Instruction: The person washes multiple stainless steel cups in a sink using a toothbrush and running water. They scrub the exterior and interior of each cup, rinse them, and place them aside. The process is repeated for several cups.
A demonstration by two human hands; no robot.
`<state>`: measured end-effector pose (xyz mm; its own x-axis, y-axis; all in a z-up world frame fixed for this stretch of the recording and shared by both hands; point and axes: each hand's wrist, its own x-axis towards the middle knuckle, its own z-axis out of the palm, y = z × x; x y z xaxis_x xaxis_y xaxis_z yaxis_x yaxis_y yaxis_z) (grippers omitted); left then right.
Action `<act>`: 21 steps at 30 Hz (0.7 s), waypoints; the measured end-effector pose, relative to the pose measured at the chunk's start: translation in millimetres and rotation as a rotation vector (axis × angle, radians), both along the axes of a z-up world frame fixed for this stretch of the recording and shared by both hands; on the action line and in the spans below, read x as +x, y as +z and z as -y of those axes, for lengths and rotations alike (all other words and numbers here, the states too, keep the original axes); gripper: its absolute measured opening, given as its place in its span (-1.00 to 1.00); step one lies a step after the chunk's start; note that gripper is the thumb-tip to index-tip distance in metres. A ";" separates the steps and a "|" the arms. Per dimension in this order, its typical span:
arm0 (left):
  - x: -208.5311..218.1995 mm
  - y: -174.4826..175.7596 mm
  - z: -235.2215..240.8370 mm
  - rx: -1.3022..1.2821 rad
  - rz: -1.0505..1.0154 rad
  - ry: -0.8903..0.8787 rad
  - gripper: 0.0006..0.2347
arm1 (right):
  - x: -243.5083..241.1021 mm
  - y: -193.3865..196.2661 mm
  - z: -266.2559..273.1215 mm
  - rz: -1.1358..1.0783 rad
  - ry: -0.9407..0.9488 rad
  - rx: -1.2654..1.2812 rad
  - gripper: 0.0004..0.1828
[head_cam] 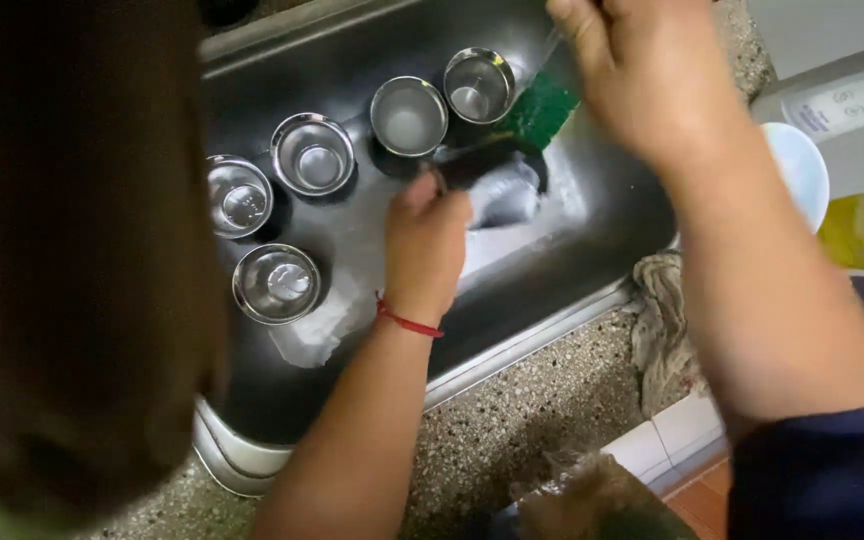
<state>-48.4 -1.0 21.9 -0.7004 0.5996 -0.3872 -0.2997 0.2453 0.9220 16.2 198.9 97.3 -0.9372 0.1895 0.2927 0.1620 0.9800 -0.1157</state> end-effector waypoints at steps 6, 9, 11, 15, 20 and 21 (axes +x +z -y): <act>-29.6 -18.4 7.3 0.167 0.006 0.459 -0.91 | -10.5 -34.9 79.6 -0.284 -0.039 -0.499 -0.94; -32.2 -42.1 9.3 0.273 0.039 0.505 -0.88 | -13.1 -71.7 84.0 -0.233 -0.073 -0.583 -0.73; -24.6 -60.8 9.0 0.450 0.127 0.548 -0.81 | -13.8 -90.1 84.6 -0.136 -0.075 -0.443 -0.71; -22.9 -89.4 9.7 0.627 0.193 0.621 -0.73 | -24.3 -121.3 64.2 -0.167 -0.012 -0.396 -0.67; -22.4 -20.0 -1.2 0.581 0.086 0.715 -0.79 | -20.9 -122.5 65.5 -0.241 0.036 -0.415 -0.84; -24.7 -29.4 1.4 0.581 0.076 0.717 -0.79 | -22.9 -124.1 65.5 -0.247 0.042 -0.418 -0.84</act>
